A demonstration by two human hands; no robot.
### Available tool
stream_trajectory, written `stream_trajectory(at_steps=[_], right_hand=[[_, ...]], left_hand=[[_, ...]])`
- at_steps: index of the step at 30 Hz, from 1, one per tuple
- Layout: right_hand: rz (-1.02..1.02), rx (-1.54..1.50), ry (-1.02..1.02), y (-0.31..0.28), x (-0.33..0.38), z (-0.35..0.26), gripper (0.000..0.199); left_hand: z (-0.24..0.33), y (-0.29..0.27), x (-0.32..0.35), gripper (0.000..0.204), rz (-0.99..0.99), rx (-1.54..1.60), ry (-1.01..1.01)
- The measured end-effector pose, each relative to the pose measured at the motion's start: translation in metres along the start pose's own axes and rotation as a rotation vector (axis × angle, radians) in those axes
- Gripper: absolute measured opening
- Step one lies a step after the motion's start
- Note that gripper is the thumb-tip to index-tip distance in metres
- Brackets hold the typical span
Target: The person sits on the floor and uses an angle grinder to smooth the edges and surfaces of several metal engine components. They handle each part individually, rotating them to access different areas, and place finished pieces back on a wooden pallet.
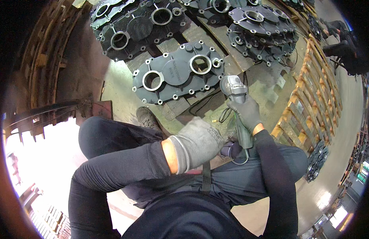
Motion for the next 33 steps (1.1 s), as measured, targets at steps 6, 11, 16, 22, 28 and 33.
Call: stream_trajectory(at_steps=[6,11,16,22,28,33], right_hand=[[0.012,0.124,0.049,0.010,-0.008,0.000,0.065],[0.009,0.135,0.044,0.010,-0.009,-0.018,0.067],[0.025,0.147,0.061,0.007,-0.012,-0.015,0.057],[-0.010,0.086,-0.012,0.005,-0.004,-0.037,0.053],[-0.015,0.066,0.032,0.005,-0.004,-0.019,0.068],[0.004,0.185,0.030,0.008,-0.013,-0.018,0.069]], left_hand=[[-0.028,0.041,-0.012,0.015,0.157,-0.061,-0.029],[-0.022,0.047,-0.022,0.014,0.026,-0.040,0.005],[-0.024,0.043,-0.021,0.015,0.021,-0.056,-0.001],[-0.025,0.045,-0.025,0.016,-0.040,-0.057,-0.029],[-0.024,0.039,-0.023,0.016,-0.010,-0.056,-0.023],[-0.022,0.044,-0.026,0.017,0.012,-0.079,-0.017]])
Point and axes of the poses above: each hand's wrist, its own x-axis away from the middle knuckle, its own y-axis out of the palm, z = x × y, the point moved 6 cm from there along -x, towards the middle knuckle, and after that the axes turned 10 degrees about -z, right-handed, at the moved point
